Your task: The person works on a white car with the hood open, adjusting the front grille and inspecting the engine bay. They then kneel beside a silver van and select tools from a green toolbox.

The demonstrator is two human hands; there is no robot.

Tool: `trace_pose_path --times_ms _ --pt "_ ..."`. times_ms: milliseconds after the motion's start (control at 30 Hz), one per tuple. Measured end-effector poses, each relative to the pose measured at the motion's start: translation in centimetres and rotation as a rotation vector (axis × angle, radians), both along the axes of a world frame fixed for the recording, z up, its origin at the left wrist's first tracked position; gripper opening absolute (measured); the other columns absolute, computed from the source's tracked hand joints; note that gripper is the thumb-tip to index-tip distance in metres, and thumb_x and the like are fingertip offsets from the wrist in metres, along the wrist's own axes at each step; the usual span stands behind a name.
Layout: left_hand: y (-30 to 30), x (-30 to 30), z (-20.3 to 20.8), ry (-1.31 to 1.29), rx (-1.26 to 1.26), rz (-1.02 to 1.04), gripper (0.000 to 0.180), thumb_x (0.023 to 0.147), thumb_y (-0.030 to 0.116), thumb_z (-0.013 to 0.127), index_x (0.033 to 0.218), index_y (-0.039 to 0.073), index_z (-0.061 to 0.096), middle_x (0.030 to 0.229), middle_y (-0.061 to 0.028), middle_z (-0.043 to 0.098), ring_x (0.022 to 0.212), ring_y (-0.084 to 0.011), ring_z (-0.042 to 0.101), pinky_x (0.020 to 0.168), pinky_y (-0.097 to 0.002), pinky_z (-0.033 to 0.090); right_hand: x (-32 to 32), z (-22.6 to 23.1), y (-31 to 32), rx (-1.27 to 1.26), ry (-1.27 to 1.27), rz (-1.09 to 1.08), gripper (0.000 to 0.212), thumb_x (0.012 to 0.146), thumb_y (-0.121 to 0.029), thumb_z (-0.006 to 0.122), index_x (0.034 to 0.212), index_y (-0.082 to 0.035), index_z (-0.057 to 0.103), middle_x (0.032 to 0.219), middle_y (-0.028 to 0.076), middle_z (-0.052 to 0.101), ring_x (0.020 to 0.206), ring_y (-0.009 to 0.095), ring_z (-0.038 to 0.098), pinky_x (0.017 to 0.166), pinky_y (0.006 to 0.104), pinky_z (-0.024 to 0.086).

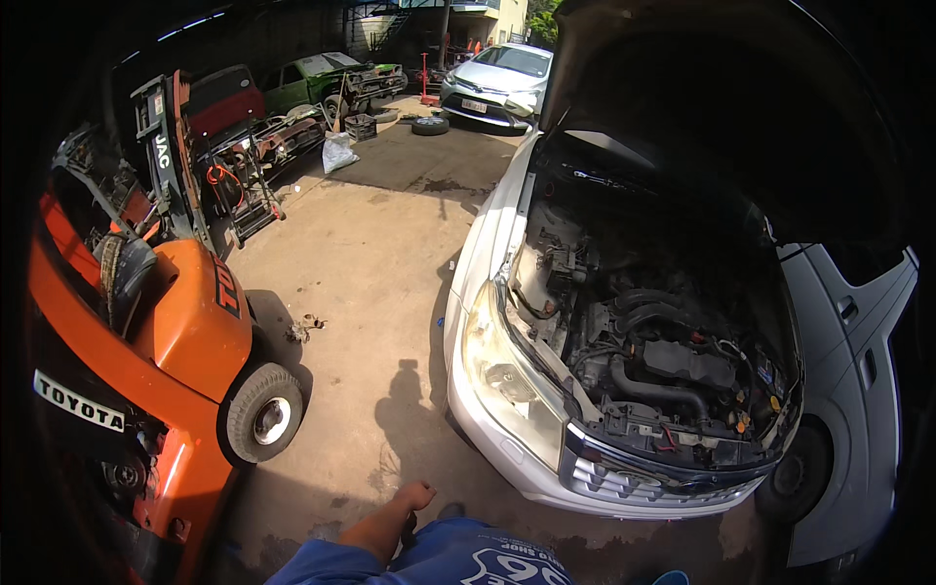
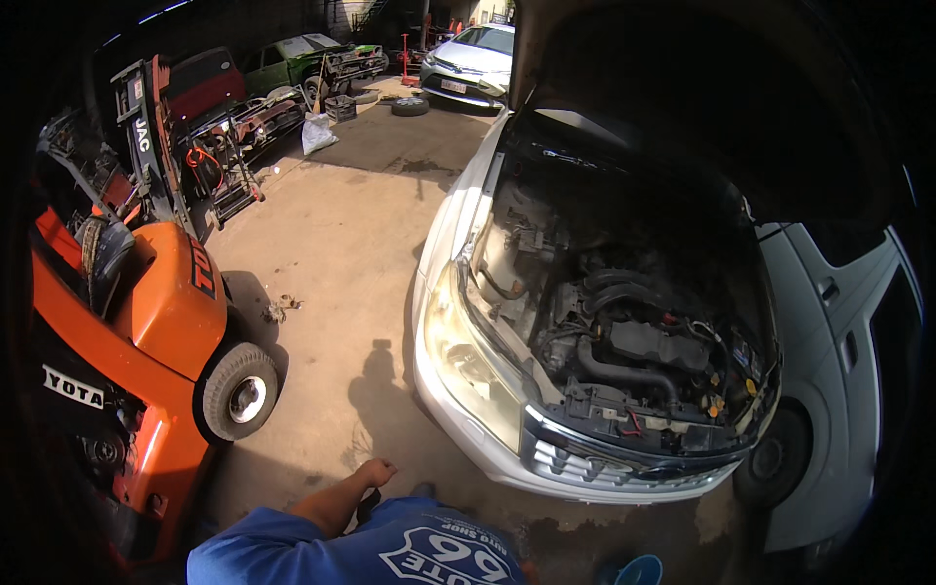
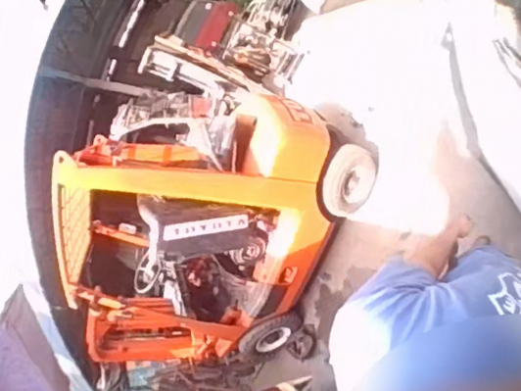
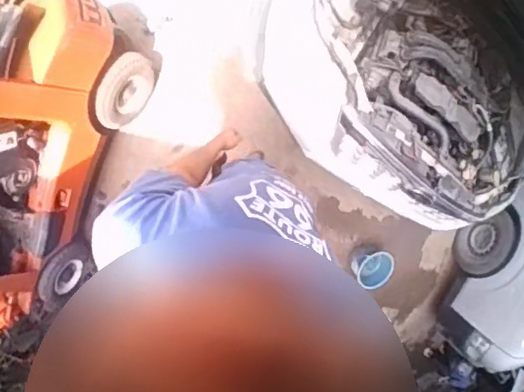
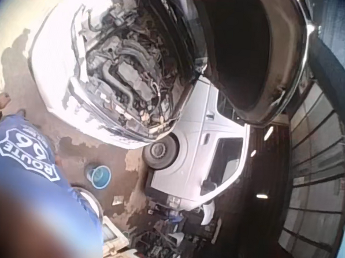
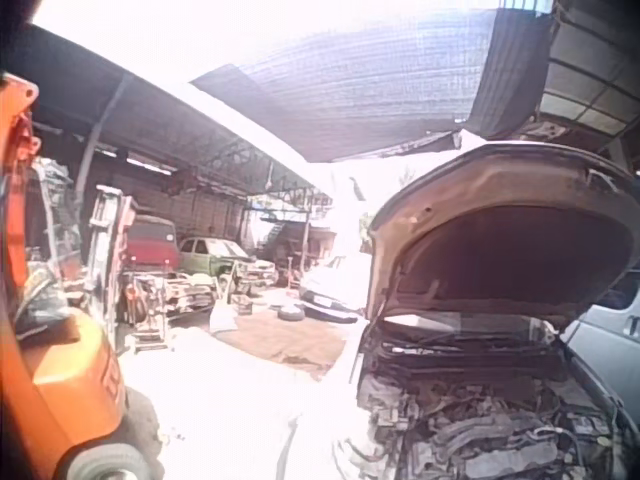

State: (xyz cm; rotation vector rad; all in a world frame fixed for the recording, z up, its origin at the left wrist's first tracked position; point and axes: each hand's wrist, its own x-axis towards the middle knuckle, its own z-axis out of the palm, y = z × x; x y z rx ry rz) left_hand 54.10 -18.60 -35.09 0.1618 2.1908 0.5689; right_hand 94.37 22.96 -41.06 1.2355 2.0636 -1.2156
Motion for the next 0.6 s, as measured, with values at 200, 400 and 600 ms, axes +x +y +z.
trace_pose_path --times_ms 200,400,600 --pt "-12.7 -1.8 -4.8 -0.013 -0.235 0.200 0.061 0.095 0.046 0.053 0.134 0.002 0.066 0.143 -0.0228 0.060 0.134 -0.0373 0.056 0.112 -0.0433 0.045 -10.8 2.7 0.2 0.031 0.034 -0.070 0.027 0.094 -0.024 0.067 0.108 -0.001 0.073 0.081 0.014 0.073 0.070 0.023 0.072 0.061 0.0387 0.055" --pt "-14.7 1.6 -4.4 -0.066 -0.221 0.196 0.060 0.096 0.047 0.052 0.131 0.001 0.067 0.140 -0.0238 0.061 0.131 -0.0397 0.058 0.112 -0.0456 0.045 -17.5 -0.7 1.4 0.145 0.046 0.042 0.033 0.101 -0.030 0.065 0.109 0.002 0.070 0.080 0.010 0.070 0.062 0.021 0.064 0.056 0.0363 0.050" --pt "-11.0 6.0 -4.7 -0.050 -0.091 0.141 0.053 0.096 0.045 0.056 0.125 0.003 0.072 0.130 -0.0257 0.066 0.125 -0.0415 0.062 0.108 -0.0457 0.047 -24.3 2.0 -6.1 -0.005 0.203 0.351 0.042 0.099 -0.038 0.065 0.111 0.002 0.072 0.093 0.013 0.073 0.081 0.024 0.068 0.075 0.0386 0.054"
